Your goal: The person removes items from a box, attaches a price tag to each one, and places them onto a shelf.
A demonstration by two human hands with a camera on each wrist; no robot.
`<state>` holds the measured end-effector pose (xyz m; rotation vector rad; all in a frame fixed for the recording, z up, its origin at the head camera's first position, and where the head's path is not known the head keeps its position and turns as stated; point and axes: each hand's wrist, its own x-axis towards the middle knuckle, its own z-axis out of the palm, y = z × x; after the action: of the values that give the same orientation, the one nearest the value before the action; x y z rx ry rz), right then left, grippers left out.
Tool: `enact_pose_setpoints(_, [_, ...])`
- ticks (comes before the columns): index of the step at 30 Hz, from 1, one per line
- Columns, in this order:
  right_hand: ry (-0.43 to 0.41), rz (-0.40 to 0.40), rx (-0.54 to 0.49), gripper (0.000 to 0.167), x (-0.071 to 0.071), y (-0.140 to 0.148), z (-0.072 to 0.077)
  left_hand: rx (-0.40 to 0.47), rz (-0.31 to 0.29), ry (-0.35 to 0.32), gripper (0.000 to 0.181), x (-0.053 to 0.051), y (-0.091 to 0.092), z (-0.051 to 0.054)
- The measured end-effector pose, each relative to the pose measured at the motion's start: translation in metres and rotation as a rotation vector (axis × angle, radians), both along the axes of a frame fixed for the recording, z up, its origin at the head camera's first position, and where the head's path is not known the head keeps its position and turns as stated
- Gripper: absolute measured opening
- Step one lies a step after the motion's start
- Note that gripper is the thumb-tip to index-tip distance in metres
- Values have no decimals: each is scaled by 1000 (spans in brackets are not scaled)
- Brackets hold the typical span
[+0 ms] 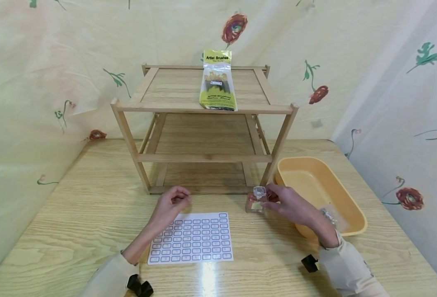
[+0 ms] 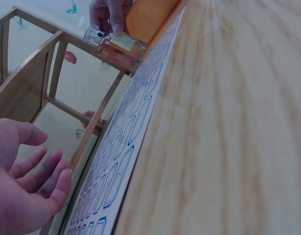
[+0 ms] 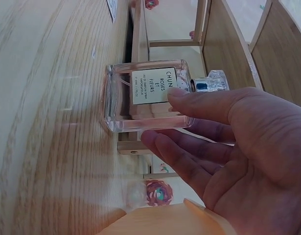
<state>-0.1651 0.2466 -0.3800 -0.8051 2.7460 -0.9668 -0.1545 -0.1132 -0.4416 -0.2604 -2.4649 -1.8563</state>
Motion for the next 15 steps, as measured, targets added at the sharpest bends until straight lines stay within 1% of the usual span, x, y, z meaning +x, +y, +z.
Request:
enact_pose_setpoints(8, [23, 6, 8, 16, 0, -1, 0, 13, 1, -20, 19, 1, 0, 1])
enact_pose_setpoints(15, [5, -8, 11, 18, 1, 0, 2, 10, 0, -31, 19, 1, -1, 1])
